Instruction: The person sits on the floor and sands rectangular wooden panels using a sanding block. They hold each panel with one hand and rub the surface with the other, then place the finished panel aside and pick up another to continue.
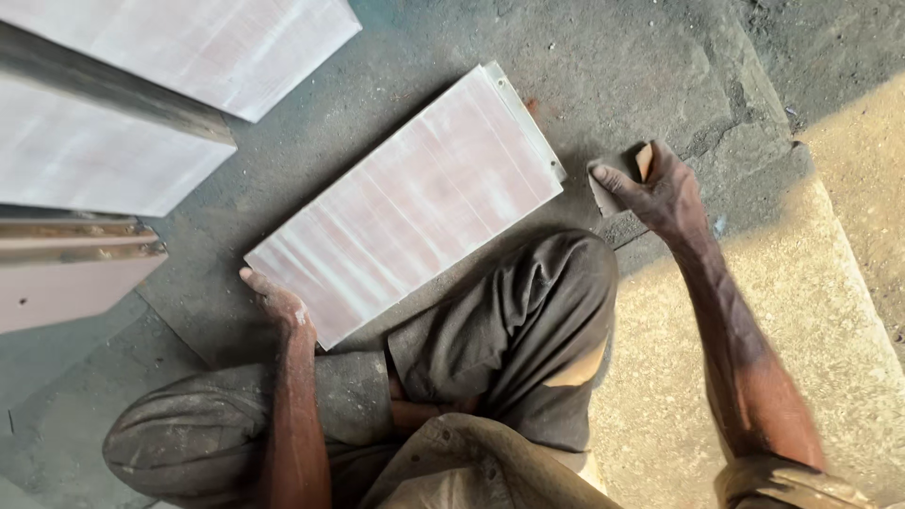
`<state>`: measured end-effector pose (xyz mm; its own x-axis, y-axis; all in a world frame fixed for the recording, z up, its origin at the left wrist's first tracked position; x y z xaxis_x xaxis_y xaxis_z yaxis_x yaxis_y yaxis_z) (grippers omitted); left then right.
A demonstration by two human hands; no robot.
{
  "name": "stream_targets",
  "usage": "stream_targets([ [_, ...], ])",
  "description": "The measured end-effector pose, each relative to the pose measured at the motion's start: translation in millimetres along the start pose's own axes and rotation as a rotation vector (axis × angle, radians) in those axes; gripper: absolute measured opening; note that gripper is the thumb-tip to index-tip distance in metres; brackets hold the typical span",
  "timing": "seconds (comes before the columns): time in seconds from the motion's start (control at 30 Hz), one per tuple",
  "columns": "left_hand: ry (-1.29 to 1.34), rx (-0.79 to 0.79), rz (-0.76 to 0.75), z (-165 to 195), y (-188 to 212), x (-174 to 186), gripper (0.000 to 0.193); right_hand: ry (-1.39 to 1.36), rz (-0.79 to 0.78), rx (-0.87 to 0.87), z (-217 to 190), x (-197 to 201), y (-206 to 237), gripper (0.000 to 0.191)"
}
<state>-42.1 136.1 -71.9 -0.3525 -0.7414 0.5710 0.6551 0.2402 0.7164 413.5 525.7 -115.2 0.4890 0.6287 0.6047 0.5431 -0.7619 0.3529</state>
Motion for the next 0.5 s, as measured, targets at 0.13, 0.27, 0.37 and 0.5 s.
stream_targets([
  [0.13,-0.012,0.0,0.029,-14,8,14,0.106,0.021,0.035,0.203,-32,-3,-21,0.083],
  [0.27,-0.042,0.013,0.081,-11,9,12,0.105,0.316,0.037,0.257,-72,-15,-63,0.092],
  [0.37,-0.047,0.077,0.066,-19,14,13,0.104,0.265,0.069,0.304,-108,-25,-101,0.093],
  [0.5,-0.048,-0.112,0.085,2,54,-59,0.109,0.258,0.224,0.509,-168,-19,-145,0.082],
])
Point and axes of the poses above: each hand's wrist, its own y-axis away from the middle knuckle, its own x-axis out of the back of the hand, z = x × y, the point moved 10 cm from there along -y, towards the middle knuckle, and after that the axes turned 14 degrees about x, right-handed, at the moved point
